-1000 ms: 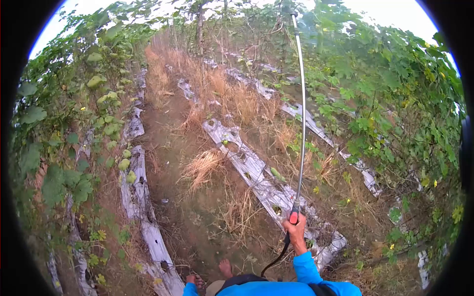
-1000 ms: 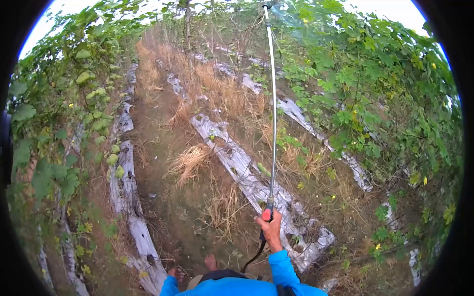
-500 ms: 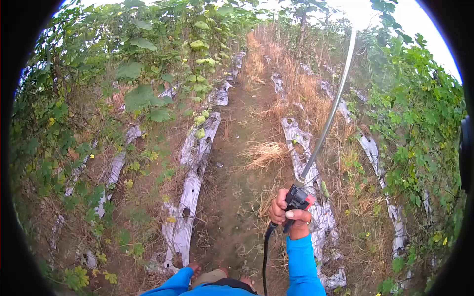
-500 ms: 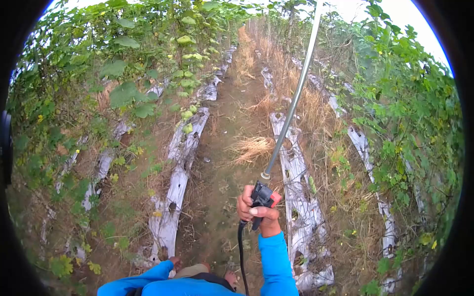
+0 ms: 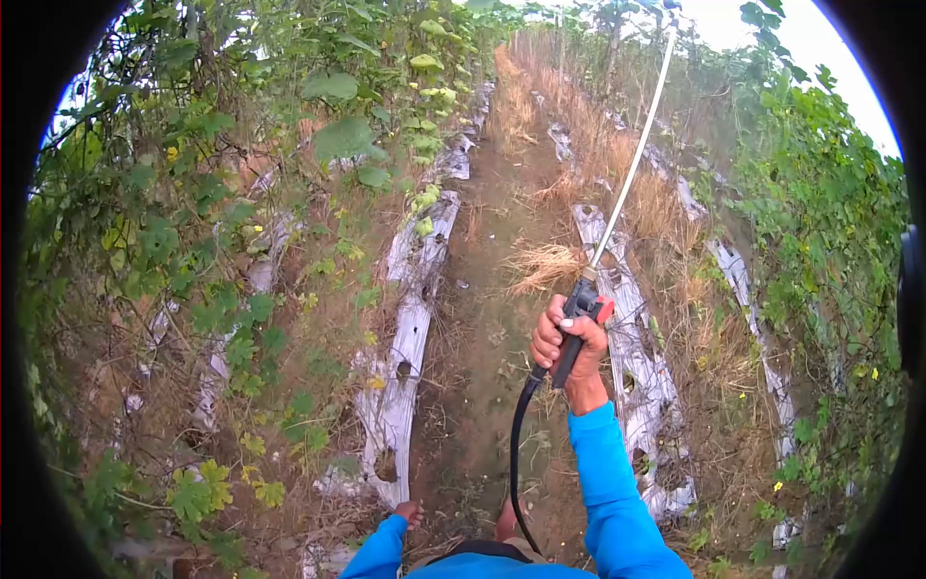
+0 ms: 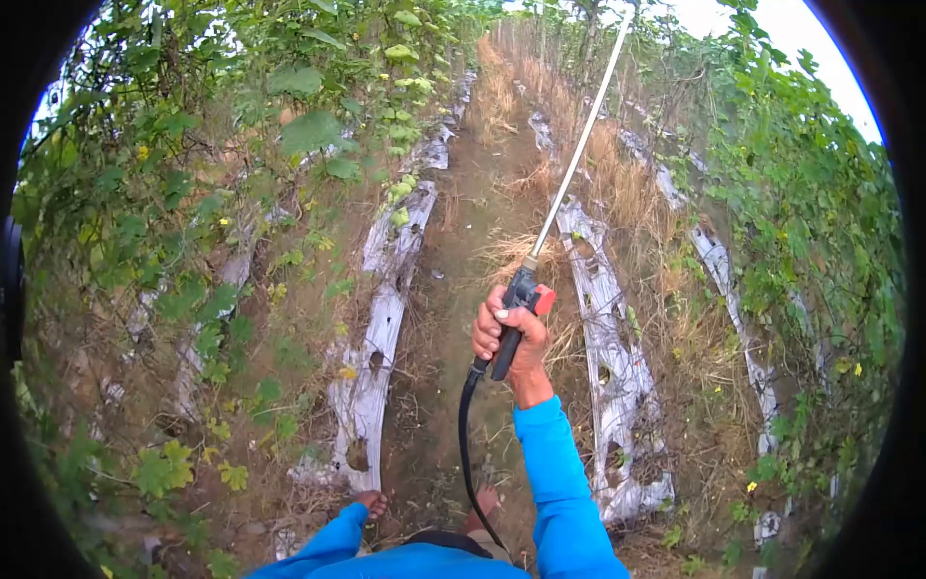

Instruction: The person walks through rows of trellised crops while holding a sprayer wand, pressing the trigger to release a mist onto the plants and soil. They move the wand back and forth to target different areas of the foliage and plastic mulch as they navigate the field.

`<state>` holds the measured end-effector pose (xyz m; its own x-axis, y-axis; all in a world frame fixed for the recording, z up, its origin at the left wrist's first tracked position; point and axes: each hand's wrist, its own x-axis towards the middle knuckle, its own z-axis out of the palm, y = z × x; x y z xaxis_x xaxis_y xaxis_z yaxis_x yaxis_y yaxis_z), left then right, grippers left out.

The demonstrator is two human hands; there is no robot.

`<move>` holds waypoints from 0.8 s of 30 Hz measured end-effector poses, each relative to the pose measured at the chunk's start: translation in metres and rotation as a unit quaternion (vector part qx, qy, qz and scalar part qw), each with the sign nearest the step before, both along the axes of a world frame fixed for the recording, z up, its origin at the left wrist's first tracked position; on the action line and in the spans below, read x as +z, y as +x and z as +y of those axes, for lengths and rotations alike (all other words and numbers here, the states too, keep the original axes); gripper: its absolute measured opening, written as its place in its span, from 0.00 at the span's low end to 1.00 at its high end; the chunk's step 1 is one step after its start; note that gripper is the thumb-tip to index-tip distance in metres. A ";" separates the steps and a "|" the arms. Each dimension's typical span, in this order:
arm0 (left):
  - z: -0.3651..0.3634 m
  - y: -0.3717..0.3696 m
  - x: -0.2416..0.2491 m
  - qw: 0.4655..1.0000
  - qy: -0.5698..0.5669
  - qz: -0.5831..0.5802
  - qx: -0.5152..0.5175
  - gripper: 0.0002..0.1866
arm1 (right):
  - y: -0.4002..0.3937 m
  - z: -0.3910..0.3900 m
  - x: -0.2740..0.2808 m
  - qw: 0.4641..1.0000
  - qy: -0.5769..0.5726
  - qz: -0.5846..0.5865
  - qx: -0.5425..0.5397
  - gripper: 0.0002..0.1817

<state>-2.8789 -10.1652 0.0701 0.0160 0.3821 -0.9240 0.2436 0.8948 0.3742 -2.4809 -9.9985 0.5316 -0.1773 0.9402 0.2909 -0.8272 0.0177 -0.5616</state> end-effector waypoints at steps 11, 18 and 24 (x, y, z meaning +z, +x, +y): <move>-0.223 -0.123 -0.037 0.908 -0.247 -0.228 0.252 0.19 | -0.087 -0.110 0.000 0.948 0.084 0.137 0.274 0.16; -0.283 -0.084 -0.028 0.965 -0.119 -0.109 0.206 0.17 | -0.068 -0.189 0.010 0.922 0.135 0.139 0.336 0.16; -0.365 -0.040 -0.038 0.993 -0.049 -0.013 0.102 0.11 | -0.045 -0.299 0.000 0.920 0.135 0.111 0.351 0.16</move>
<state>-2.9188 -10.5300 0.0318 -0.0282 0.2878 -0.9573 0.0446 0.9571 0.2864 -2.5255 -10.2976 0.5315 -0.6221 0.5044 0.5988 -0.7812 -0.4514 -0.4313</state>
